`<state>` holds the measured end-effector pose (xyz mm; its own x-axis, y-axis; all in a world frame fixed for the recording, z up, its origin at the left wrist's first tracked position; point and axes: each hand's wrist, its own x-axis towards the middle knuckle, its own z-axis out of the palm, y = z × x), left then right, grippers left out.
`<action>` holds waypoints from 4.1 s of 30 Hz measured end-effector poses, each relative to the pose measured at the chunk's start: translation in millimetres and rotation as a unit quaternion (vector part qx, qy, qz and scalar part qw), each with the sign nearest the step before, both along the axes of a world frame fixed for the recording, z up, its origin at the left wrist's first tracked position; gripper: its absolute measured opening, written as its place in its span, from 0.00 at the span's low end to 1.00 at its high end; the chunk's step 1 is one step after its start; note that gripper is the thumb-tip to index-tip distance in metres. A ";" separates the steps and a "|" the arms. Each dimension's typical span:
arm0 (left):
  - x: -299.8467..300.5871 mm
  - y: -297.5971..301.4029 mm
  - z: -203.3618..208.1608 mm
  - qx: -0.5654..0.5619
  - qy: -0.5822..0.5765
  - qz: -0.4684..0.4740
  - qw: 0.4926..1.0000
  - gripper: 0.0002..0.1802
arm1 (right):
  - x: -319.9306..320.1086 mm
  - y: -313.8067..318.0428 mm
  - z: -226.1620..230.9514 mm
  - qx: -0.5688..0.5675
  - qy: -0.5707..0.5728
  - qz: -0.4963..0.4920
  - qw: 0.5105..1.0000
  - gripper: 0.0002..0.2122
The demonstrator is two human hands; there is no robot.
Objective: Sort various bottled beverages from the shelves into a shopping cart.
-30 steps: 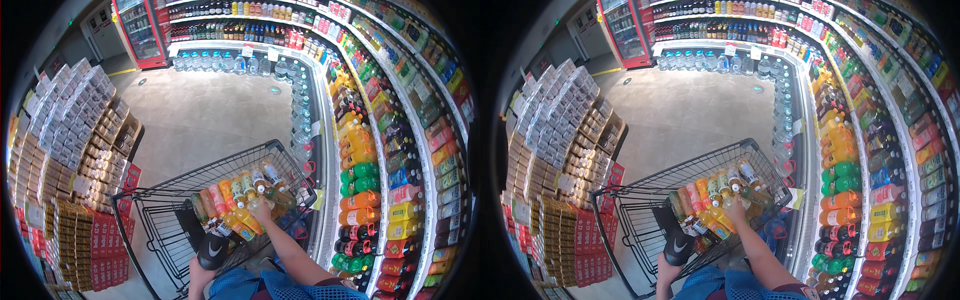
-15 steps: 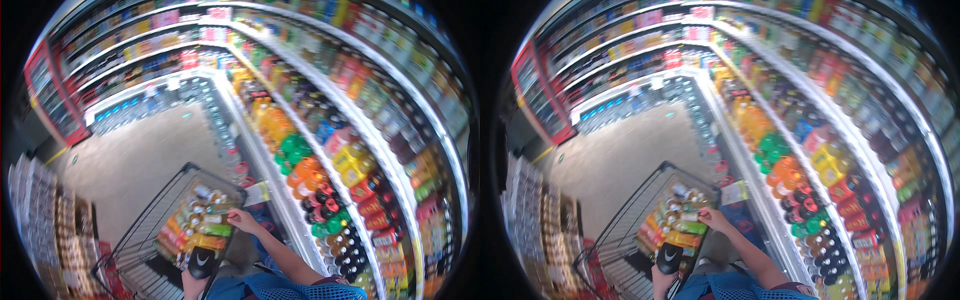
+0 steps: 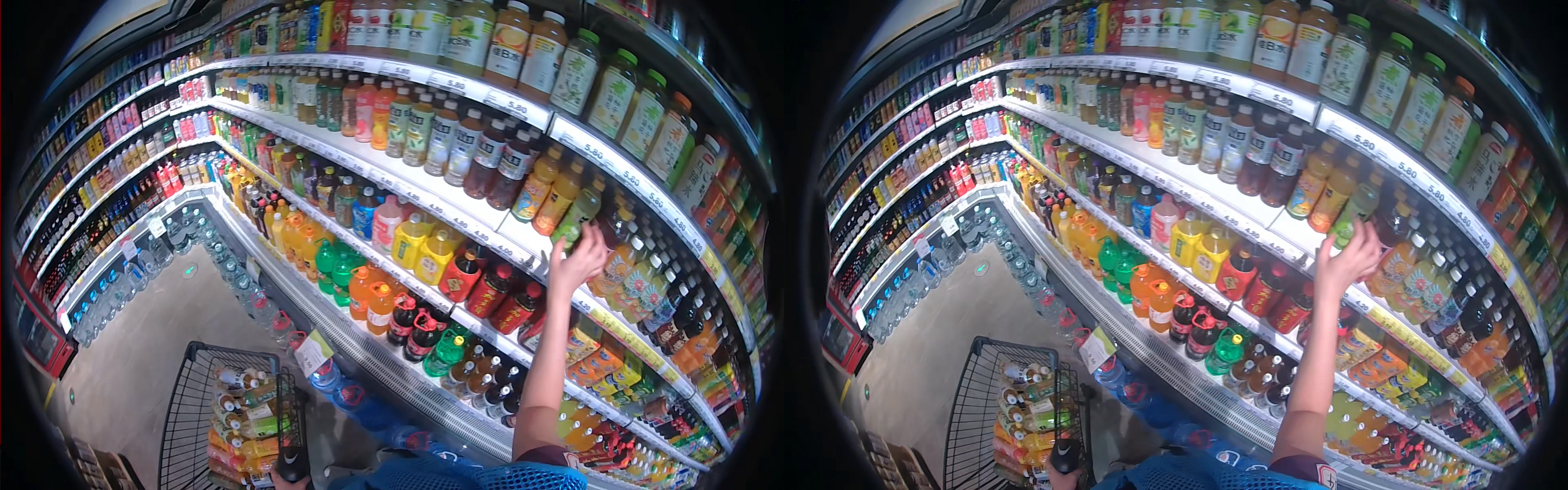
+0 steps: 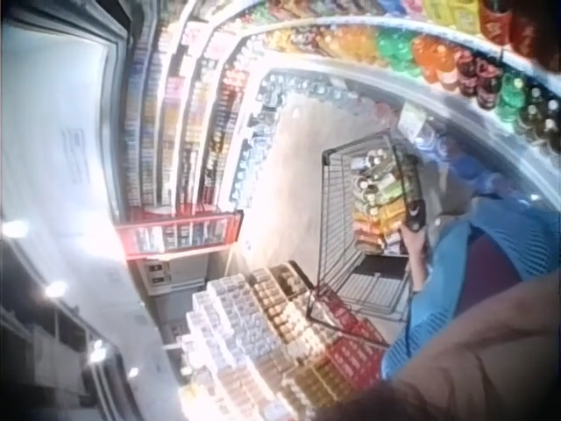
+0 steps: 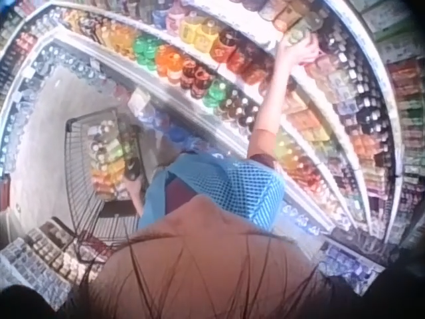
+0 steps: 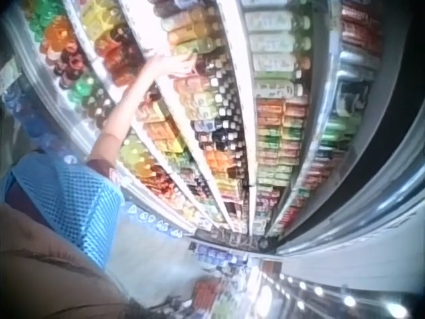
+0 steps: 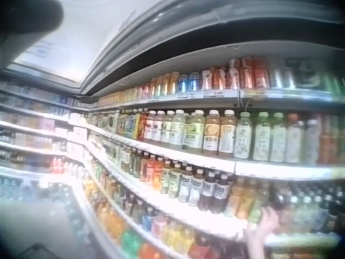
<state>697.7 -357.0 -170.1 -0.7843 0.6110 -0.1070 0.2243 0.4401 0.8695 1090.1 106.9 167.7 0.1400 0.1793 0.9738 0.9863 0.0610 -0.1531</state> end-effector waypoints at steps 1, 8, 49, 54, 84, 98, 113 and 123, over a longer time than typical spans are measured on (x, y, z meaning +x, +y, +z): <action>-4.7 0.0 -6.1 -0.075 0.023 -0.011 0.997 0.31 | 10.1 2.0 14.2 0.008 0.010 -0.046 0.999 0.26; 4.9 -8.1 -31.1 -0.149 0.266 0.105 0.947 0.28 | 71.4 27.9 50.8 -0.103 0.019 -0.166 0.980 0.38; 189.4 -164.8 98.8 -0.042 0.201 -0.042 0.978 0.29 | -143.1 -341.4 -129.2 -0.427 0.274 0.753 0.418 0.35; 210.9 -151.8 161.1 0.000 0.210 -0.063 0.976 0.26 | -155.6 -387.7 -169.7 -0.512 0.157 0.786 0.310 0.35; 486.8 -311.3 25.3 -0.036 -0.126 0.566 0.814 0.23 | -131.4 -458.1 -404.6 -0.601 -0.286 0.586 0.462 0.39; 436.6 -388.6 -98.5 0.025 -0.184 0.335 0.924 0.20 | 12.8 -337.9 -309.1 -0.530 0.087 0.586 0.607 0.21; 429.1 -411.4 -18.6 -0.099 -0.218 0.260 0.935 0.18 | 172.2 -99.5 21.5 -0.158 -0.040 0.173 0.971 0.29; 459.0 -382.4 21.7 -0.159 -0.237 0.331 0.899 0.21 | 160.2 -35.4 49.9 -0.318 -0.094 0.036 0.943 0.45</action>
<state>1156.7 -739.5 -148.3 -0.7849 -0.0938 -0.6125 -0.5418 0.5837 0.6048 1250.3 71.5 217.6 -0.0599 0.7382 0.6719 0.9965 0.0839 -0.0033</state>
